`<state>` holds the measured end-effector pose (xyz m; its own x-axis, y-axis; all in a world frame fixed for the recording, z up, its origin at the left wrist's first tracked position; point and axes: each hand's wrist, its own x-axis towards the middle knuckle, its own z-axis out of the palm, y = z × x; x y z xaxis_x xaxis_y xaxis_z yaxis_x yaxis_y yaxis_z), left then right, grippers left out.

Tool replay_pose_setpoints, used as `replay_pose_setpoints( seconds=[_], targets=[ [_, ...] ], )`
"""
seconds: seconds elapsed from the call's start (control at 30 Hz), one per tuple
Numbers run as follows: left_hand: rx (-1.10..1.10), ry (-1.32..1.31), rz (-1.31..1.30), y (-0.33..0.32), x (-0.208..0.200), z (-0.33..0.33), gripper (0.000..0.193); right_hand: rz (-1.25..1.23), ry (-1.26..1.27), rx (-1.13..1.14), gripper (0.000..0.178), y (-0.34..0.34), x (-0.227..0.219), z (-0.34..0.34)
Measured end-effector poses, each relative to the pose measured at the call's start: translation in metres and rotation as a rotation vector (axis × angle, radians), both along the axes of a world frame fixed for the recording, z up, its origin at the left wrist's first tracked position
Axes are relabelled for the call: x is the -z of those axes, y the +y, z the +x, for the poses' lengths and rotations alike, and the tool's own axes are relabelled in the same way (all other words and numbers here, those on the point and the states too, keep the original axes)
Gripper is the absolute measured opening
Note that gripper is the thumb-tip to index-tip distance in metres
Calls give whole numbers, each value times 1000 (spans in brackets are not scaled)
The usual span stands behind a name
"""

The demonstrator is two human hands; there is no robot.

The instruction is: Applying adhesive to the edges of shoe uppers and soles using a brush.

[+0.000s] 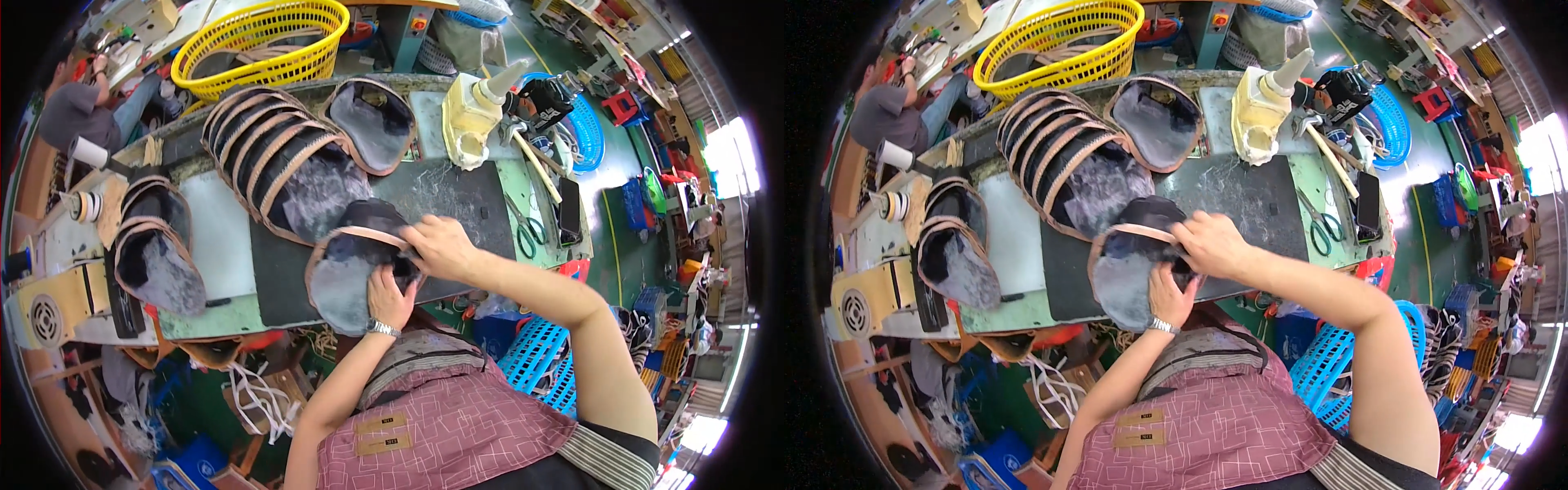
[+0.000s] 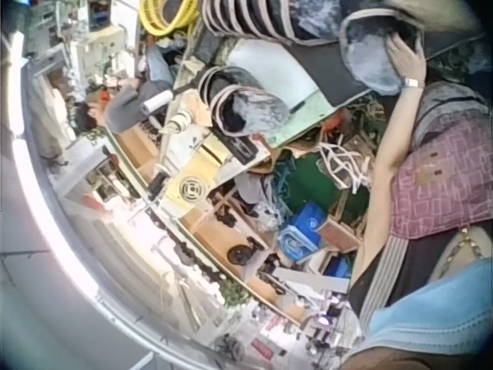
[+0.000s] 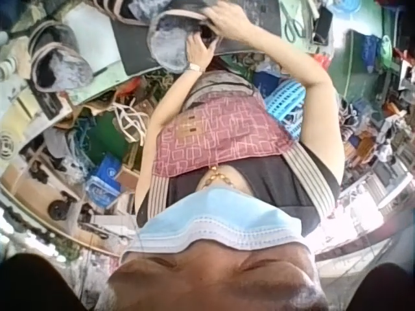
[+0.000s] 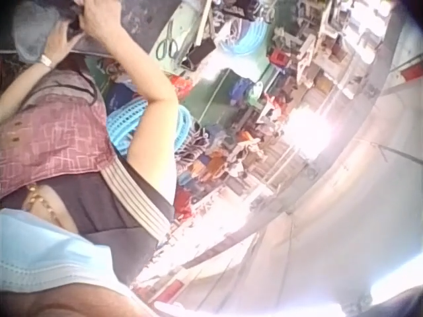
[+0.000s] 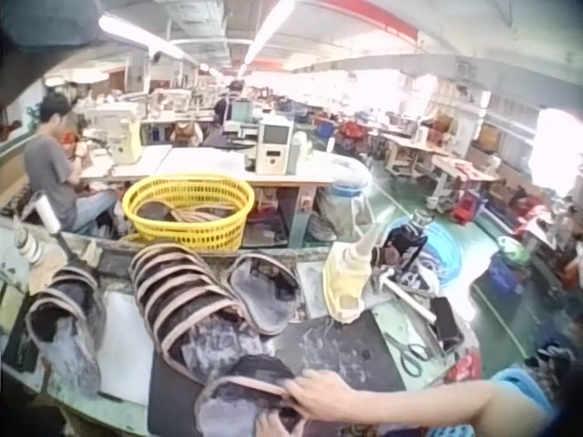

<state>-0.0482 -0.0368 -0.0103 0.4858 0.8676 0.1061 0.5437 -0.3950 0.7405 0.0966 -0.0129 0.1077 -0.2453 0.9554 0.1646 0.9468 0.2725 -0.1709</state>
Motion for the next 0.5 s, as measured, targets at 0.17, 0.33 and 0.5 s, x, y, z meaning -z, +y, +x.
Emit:
replay_pose_setpoints(
  seconds=[0.17,0.33,0.5],
  targets=[
    [121,217,45,7,0,30,47,-243,75,-47,38,-45,42,26],
    [227,293,-48,24,-27,66,41,-638,-47,279,31,-34,68,71],
    [333,158,95,44,15,66,29,-658,-4,247,29,-27,76,87]
  ],
)
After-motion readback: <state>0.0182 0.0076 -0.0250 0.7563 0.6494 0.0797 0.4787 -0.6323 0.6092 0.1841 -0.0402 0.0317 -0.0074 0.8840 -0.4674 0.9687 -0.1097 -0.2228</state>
